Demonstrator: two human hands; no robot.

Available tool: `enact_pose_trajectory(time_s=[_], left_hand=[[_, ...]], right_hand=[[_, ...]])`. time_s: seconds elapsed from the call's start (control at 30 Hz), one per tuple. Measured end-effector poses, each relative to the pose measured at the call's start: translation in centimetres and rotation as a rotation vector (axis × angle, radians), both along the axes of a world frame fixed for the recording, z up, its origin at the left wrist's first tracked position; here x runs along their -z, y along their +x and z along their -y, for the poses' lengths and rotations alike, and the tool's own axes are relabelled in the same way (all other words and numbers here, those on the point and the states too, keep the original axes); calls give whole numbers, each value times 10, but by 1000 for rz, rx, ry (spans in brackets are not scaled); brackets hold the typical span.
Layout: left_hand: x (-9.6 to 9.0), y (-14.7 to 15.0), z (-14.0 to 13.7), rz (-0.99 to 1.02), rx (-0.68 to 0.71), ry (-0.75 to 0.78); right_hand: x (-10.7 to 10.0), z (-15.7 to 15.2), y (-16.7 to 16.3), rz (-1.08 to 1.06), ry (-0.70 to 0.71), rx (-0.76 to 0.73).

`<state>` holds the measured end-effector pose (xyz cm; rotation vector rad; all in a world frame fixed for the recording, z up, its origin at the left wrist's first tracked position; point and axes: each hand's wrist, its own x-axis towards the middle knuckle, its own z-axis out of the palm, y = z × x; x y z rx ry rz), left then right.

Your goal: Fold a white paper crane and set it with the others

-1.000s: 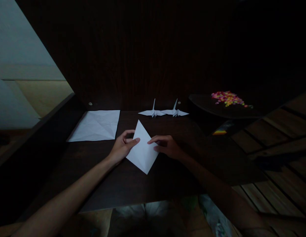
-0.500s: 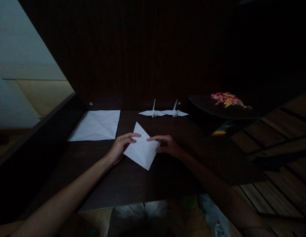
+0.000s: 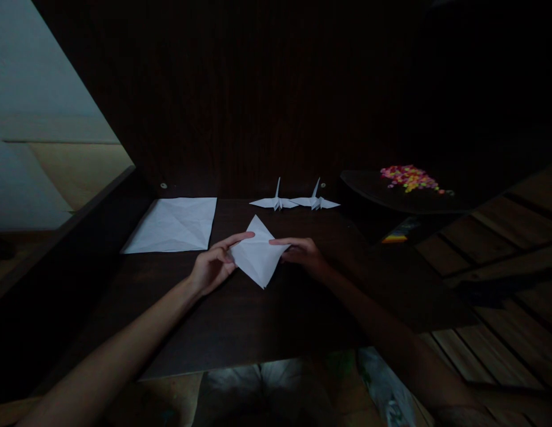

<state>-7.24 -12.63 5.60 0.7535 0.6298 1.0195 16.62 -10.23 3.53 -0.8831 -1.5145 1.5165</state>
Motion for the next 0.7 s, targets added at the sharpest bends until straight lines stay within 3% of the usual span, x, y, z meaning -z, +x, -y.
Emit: enact_pose_trajectory(time_s=[0.37, 0.7], left_hand=[[0, 4, 2, -153, -43, 43], [10, 9, -3, -319, -153, 53]], right_hand=[[7, -4, 1, -56, 15, -1], [2, 0, -3, 89, 133, 57]])
